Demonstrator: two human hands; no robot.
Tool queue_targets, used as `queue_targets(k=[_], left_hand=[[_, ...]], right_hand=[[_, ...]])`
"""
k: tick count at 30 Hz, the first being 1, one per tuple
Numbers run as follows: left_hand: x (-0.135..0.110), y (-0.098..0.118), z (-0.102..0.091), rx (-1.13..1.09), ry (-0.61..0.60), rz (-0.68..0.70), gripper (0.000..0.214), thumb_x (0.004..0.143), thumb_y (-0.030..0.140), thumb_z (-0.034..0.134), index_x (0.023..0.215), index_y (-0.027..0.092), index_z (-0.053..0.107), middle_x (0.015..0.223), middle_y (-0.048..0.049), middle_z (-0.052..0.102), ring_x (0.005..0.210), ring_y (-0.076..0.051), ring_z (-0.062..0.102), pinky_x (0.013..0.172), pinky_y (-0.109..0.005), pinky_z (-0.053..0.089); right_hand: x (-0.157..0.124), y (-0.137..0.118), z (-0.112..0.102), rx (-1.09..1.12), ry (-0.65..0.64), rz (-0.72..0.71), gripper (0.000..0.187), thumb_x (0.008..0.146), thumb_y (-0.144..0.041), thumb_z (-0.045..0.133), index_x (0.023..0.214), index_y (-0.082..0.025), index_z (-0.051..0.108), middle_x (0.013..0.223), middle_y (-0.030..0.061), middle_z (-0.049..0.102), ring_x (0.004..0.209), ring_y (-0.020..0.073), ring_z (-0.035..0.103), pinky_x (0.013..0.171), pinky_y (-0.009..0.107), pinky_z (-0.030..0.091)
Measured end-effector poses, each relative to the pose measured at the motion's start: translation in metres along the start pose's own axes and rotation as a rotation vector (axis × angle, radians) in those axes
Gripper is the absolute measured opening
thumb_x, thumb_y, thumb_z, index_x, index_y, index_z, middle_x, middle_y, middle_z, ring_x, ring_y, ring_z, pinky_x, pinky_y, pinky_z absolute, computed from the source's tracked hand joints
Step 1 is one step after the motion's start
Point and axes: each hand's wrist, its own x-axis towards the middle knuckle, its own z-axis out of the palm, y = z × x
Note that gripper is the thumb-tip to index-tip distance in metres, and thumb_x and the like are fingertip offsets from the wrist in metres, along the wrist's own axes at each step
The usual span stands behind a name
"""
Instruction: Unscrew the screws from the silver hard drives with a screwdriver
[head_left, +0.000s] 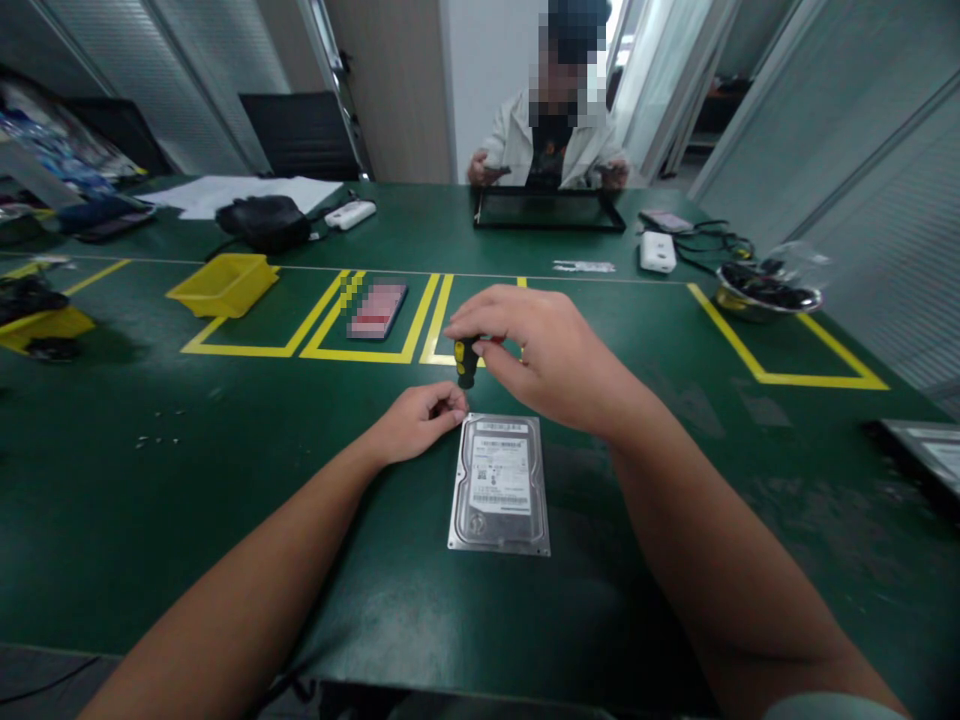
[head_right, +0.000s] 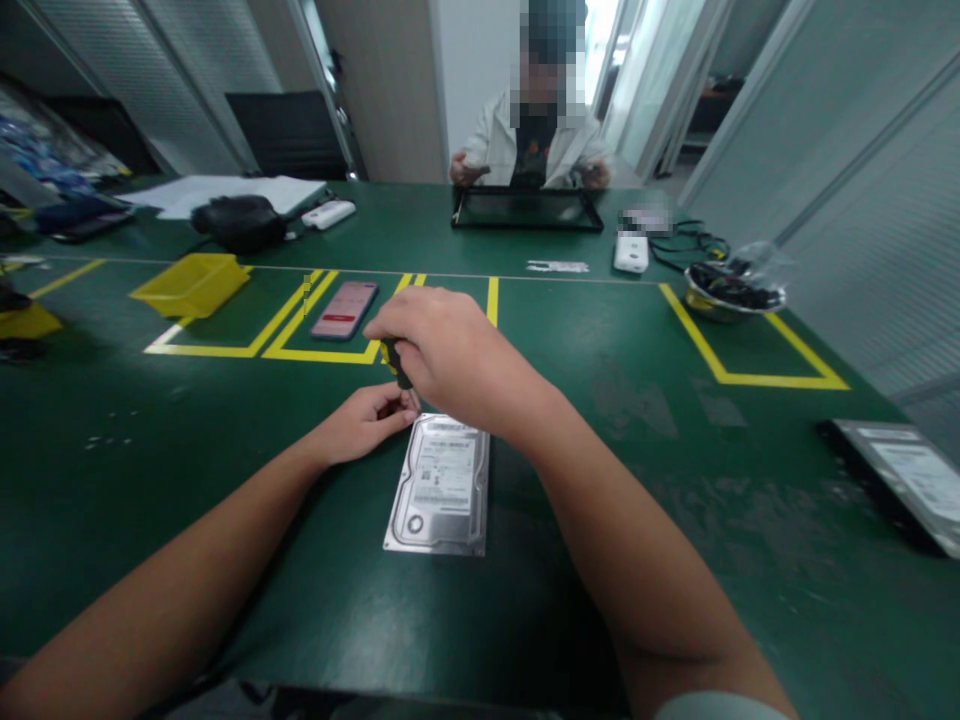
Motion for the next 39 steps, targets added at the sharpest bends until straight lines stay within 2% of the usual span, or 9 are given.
queue_targets(k=[6,11,21,28,32,39], left_hand=[[-0.0004,-0.0032,0.0002,-0.018,-0.001,-0.007,0.014,0.09,0.028,0.057,0.086,0.016,0.061,0.072,0.0031,0.056,0.065,-0.012,0.05,0.06,-0.024,0.036],[-0.0001,-0.0031,-0.0002,-0.026,-0.006,-0.002,0.013,0.09,0.028,0.057,0.086,0.016,0.061,0.073,0.0029,0.056,0.066,-0.012,0.049,0.062,-0.024,0.037],[0.0002,-0.001,-0.0002,-0.034,-0.011,0.016,0.012,0.09,0.027,0.057,0.085,0.016,0.059,0.075,0.0029,0.056,0.068,-0.012,0.05,0.063,-0.024,0.038],[-0.0001,-0.002,0.0001,-0.028,-0.012,0.01,0.012,0.09,0.027,0.057,0.085,0.016,0.059,0.073,0.0034,0.056,0.067,-0.012,0.05,0.062,-0.024,0.037],[0.0,-0.0026,0.0002,-0.025,-0.009,0.014,0.011,0.09,0.026,0.057,0.086,0.016,0.06,0.073,0.0037,0.056,0.067,-0.012,0.05,0.062,-0.024,0.036],[0.0004,-0.002,0.0004,-0.028,-0.006,0.004,0.011,0.09,0.026,0.058,0.086,0.016,0.06,0.074,0.0033,0.056,0.067,-0.012,0.05,0.062,-0.025,0.037]], right_hand=[[0.0008,-0.0007,-0.0008,-0.048,-0.035,0.016,0.036,0.089,-0.008,0.044,0.11,-0.013,0.072,0.11,0.01,0.068,0.103,0.0193,0.061,0.093,0.032,0.044],[0.0006,-0.0003,0.0009,-0.052,0.006,0.028,0.029,0.089,-0.012,0.053,0.112,-0.012,0.071,0.103,0.0093,0.066,0.097,0.0191,0.058,0.087,0.03,0.042],[0.001,0.0009,0.0064,-0.059,0.038,0.028,0.01,0.089,-0.017,0.059,0.096,-0.014,0.066,0.094,0.0056,0.06,0.089,0.0173,0.053,0.08,0.028,0.038],[0.0016,0.0013,0.0056,-0.055,0.046,0.005,0.015,0.088,-0.017,0.056,0.096,-0.011,0.068,0.095,0.0075,0.066,0.086,0.0169,0.056,0.079,0.028,0.04],[0.0003,0.0007,0.0048,-0.066,0.03,0.011,0.021,0.089,-0.015,0.05,0.099,-0.012,0.068,0.098,0.0084,0.068,0.09,0.018,0.058,0.082,0.029,0.041],[0.0008,-0.0012,0.0046,-0.093,0.026,0.017,0.025,0.09,-0.014,0.05,0.11,-0.013,0.066,0.099,0.0076,0.066,0.09,0.018,0.056,0.083,0.03,0.04]])
